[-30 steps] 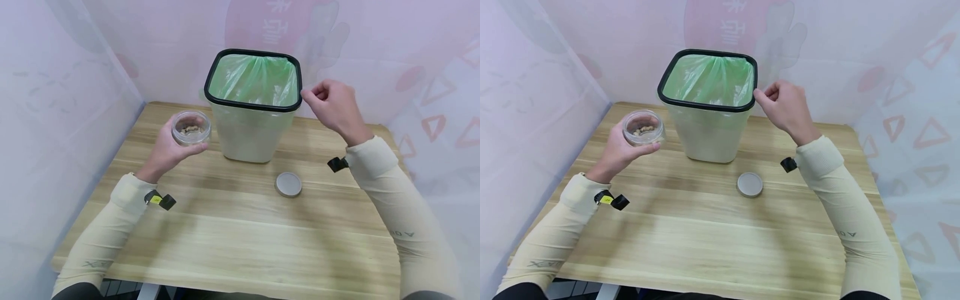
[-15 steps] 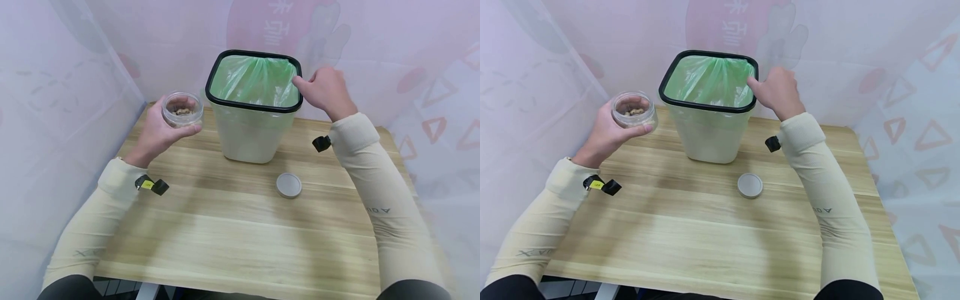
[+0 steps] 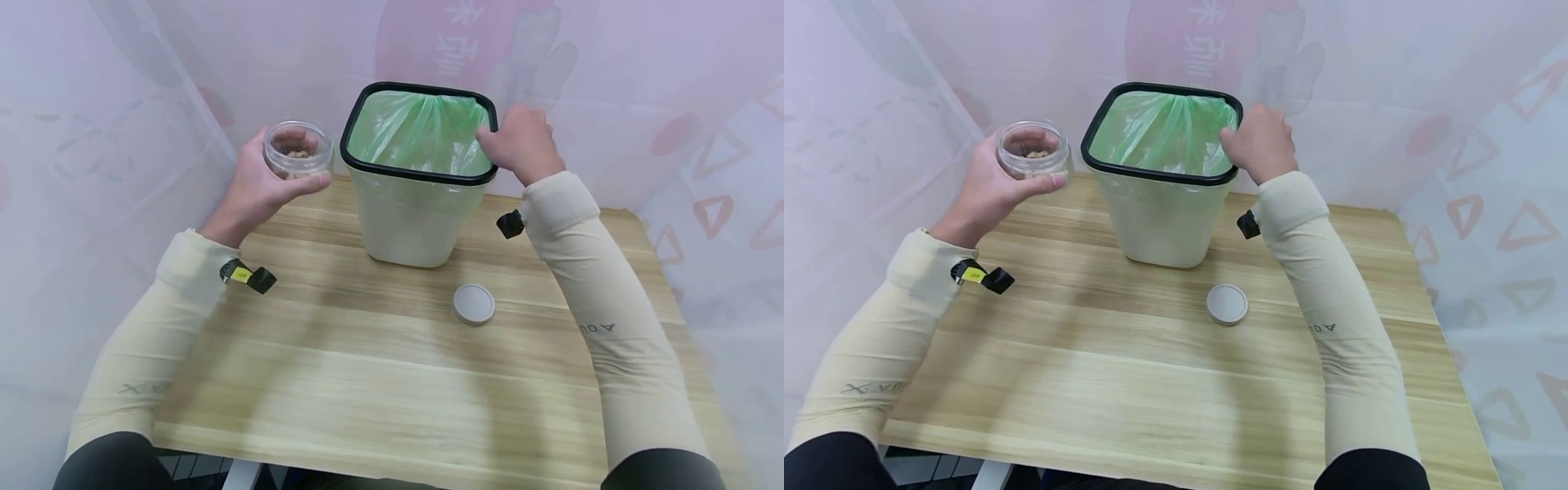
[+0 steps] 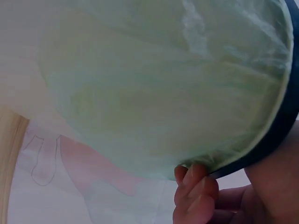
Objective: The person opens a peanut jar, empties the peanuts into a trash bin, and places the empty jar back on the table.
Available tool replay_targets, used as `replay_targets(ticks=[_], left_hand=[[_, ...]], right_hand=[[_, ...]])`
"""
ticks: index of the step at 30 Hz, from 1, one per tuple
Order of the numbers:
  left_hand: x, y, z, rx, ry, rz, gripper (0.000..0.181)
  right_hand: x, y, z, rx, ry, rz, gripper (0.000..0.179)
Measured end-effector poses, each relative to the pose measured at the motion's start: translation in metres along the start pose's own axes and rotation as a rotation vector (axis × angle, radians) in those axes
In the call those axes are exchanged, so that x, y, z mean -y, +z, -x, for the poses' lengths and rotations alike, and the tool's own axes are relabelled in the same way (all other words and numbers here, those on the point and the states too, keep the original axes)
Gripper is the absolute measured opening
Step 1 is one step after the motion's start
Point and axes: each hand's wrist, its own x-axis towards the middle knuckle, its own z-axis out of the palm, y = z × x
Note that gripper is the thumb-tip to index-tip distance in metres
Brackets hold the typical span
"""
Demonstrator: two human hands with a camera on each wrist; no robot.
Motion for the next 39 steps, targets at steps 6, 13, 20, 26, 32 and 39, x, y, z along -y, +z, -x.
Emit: replay_targets(ticks=[6, 13, 20, 26, 32, 39], left_hand=[[-0.002, -0.004, -0.015, -0.012, -0.004, -0.046, 0.070], [-0.004, -0.004, -0.036, -0.026, -0.041, -0.111, 0.076], [-0.013, -0.004, -0.052, -0.021, -0.029, -0.118, 0.076], [-0.024, -0.004, -0.063, -0.013, -0.004, -0.175, 0.075], [-0.035, 0.001, -0.073, -0.012, 0.021, -0.263, 0.078], [-0.042, 0.011, -0.087, 0.016, 0.049, -0.344, 0.078]], right_hand=[[0.001, 0.000, -0.001, 0.014, 0.038, 0.017, 0.036], [0.002, 0.001, -0.002, 0.005, 0.058, 0.078, 0.036], [0.005, 0.004, -0.001, 0.003, 0.065, 0.094, 0.035], [0.008, 0.007, 0.001, -0.008, 0.046, 0.090, 0.030], [0.011, 0.007, 0.002, -0.020, 0.046, 0.088, 0.026], [0.011, 0.008, 0.003, -0.020, 0.048, 0.078, 0.025]])
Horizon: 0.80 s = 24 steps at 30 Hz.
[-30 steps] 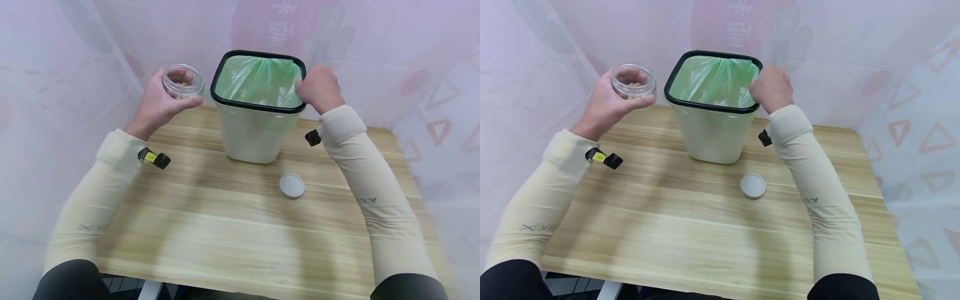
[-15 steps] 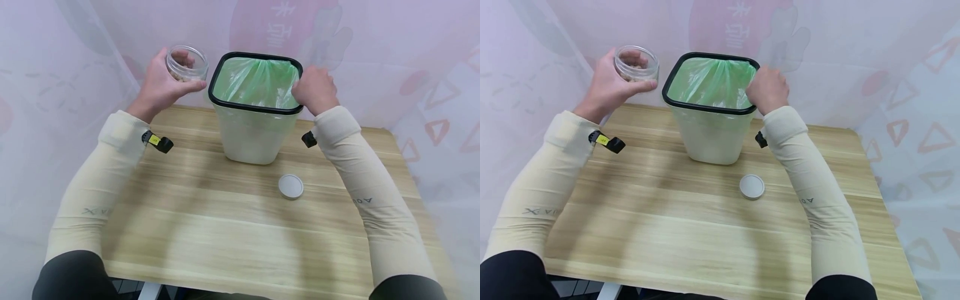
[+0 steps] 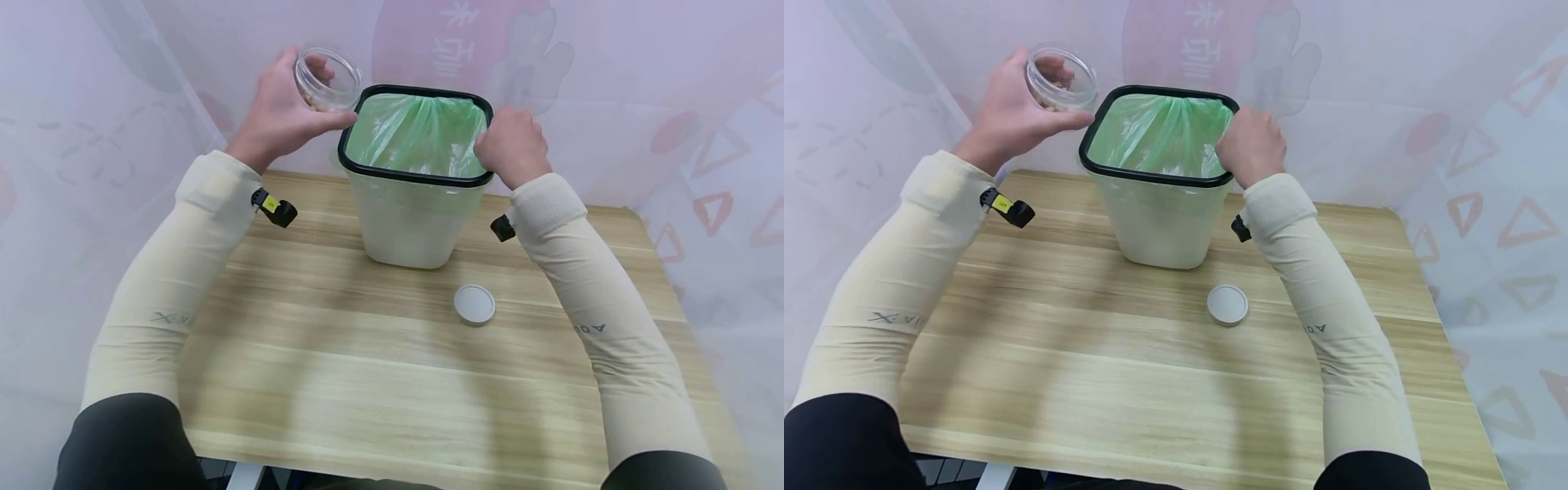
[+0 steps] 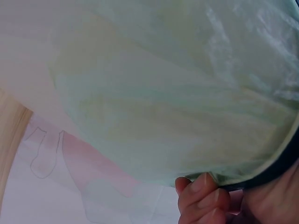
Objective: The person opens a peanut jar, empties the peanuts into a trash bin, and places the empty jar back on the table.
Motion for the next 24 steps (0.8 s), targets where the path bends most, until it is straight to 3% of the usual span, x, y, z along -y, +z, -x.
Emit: replay_targets(ticks=[7, 24], left_hand=[[-0.007, 0.009, -0.013, 0.019, 0.054, -0.058, 0.077], [-0.017, 0.017, -0.036, 0.016, 0.096, -0.193, 0.081]], right_hand=[[0.003, 0.001, 0.002, -0.004, -0.008, -0.006, 0.023], [0.007, 0.002, 0.003, -0.016, -0.014, -0.002, 0.020]])
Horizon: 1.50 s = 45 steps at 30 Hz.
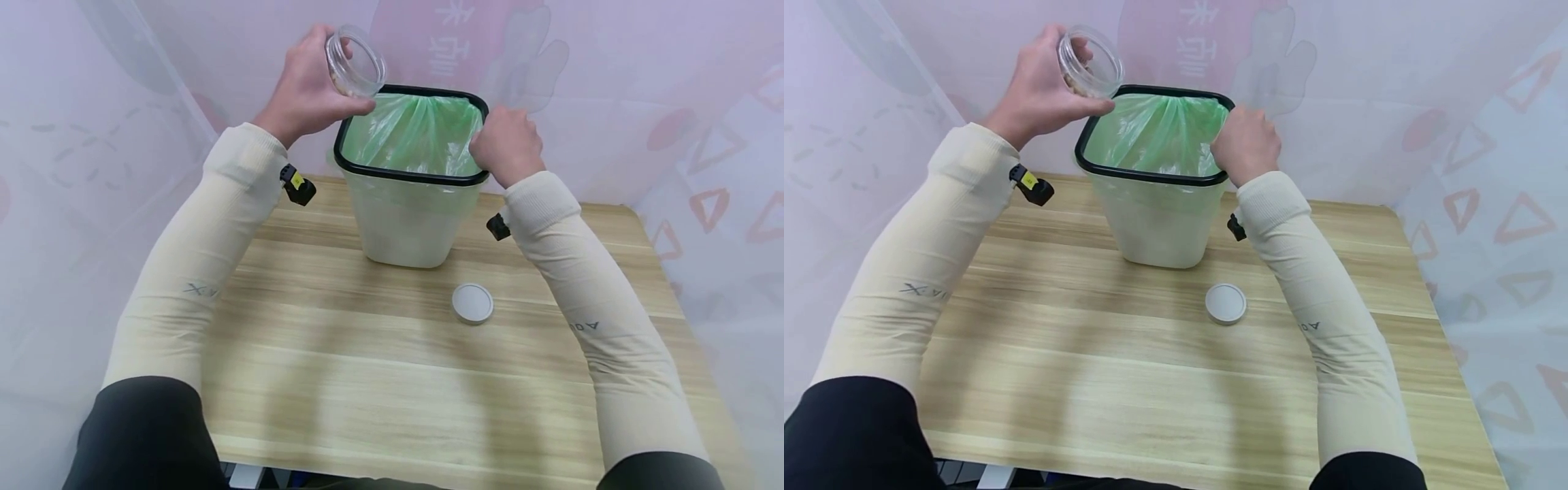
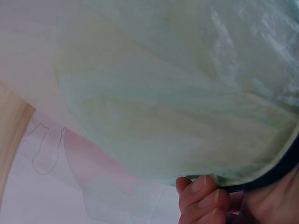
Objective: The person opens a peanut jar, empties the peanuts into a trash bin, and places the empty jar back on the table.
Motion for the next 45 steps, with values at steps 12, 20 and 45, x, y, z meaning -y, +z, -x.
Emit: replay_targets(ticks=[12, 20, 45], left_hand=[[-0.005, -0.003, -0.013, 0.024, 0.067, -0.124, 0.083], [-0.010, -0.002, -0.013, 0.070, 0.143, -0.202, 0.079], [-0.015, -0.003, -0.012, 0.200, 0.342, -0.501, 0.078]], right_hand=[[0.002, 0.001, -0.002, 0.011, 0.015, 0.003, 0.017], [0.004, 0.001, -0.001, -0.001, 0.010, 0.008, 0.019], [0.009, 0.003, -0.001, -0.028, 0.006, 0.006, 0.017]])
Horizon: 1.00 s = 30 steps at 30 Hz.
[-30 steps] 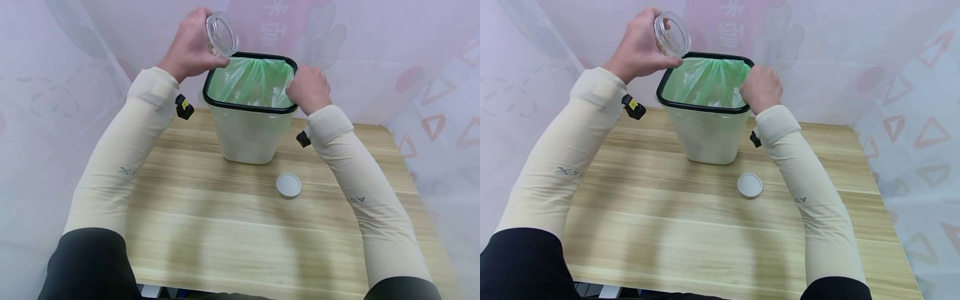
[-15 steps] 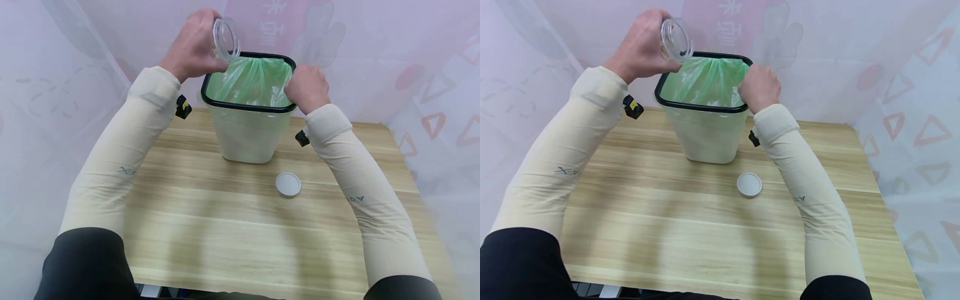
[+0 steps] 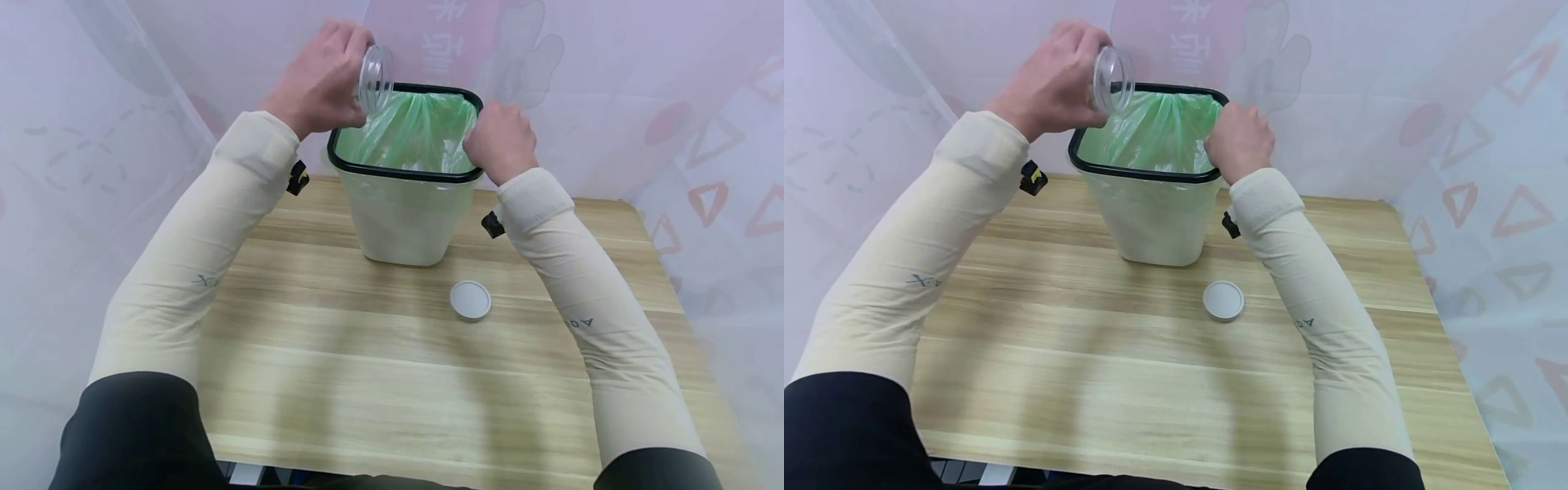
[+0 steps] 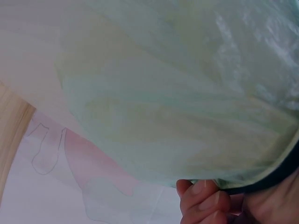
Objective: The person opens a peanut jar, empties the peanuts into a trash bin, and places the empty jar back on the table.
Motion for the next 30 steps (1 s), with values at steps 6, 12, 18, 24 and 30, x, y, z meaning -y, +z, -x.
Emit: replay_targets(ticks=[6, 12, 18, 24, 30], left_hand=[[-0.0016, 0.0020, 0.0016, 0.001, 0.086, -0.108, 0.068], [0.0001, 0.0036, 0.0039, 0.005, 0.092, -0.160, 0.065], [0.0040, 0.0050, 0.0048, -0.002, 0.093, -0.176, 0.065], [0.0036, 0.0048, 0.0060, -0.008, 0.099, -0.212, 0.064], [0.0014, 0.0046, 0.0058, -0.031, 0.124, -0.230, 0.058]], right_hand=[[0.0008, -0.0002, 0.0003, 0.008, 0.001, -0.008, 0.016], [0.0022, 0.0000, 0.0017, 0.012, 0.000, -0.013, 0.015], [0.0034, 0.0009, 0.0023, 0.004, -0.004, -0.008, 0.016], [0.0043, 0.0022, 0.0029, 0.003, -0.007, -0.013, 0.016], [0.0049, 0.0030, 0.0028, 0.001, -0.008, -0.015, 0.017]])
